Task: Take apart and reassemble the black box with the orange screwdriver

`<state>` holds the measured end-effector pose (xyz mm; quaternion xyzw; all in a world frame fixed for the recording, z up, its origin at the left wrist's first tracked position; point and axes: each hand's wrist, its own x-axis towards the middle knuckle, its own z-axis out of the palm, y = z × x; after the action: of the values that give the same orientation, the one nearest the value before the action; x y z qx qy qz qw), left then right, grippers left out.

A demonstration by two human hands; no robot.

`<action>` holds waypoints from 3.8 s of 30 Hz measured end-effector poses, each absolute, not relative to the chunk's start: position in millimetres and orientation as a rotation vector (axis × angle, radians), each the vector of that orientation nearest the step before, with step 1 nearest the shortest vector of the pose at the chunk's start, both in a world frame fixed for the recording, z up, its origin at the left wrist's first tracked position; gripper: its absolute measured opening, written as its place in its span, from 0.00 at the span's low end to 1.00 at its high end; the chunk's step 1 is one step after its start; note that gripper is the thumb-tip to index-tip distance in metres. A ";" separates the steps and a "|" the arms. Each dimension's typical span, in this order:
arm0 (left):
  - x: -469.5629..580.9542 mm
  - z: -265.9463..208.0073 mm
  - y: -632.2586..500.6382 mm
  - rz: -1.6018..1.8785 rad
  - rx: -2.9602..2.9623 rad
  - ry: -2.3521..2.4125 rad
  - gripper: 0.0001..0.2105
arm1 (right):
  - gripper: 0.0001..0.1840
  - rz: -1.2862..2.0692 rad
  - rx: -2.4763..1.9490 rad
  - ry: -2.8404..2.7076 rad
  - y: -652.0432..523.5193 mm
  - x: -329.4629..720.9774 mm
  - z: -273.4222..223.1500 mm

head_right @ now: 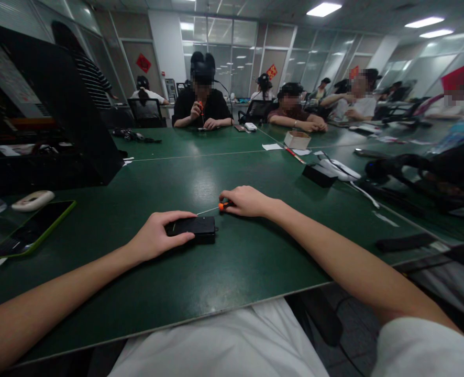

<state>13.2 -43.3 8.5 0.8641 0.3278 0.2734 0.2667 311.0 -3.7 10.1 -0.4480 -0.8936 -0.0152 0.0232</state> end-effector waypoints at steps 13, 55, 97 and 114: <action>13.6 8.1 -43.6 0.764 2.327 0.868 0.20 | 0.24 -0.329 -1.363 -2.662 -15.7 314.0 24.6; -15.2 29.0 -28.5 0.546 2.572 0.799 0.21 | 0.14 -0.023 -0.521 -2.400 -50.5 267.3 7.5; -6.9 12.6 -24.7 0.757 2.375 0.925 0.24 | 0.12 0.332 -0.725 -2.224 -49.8 263.9 0.0; -5.2 10.0 -31.3 0.726 2.176 0.835 0.36 | 0.12 0.361 -0.816 -2.127 -47.8 261.6 -3.3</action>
<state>-5.2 -31.3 10.0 0.8373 0.3212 0.2795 0.3429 261.6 -47.8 -3.3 -0.3235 -0.8430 0.1430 0.4053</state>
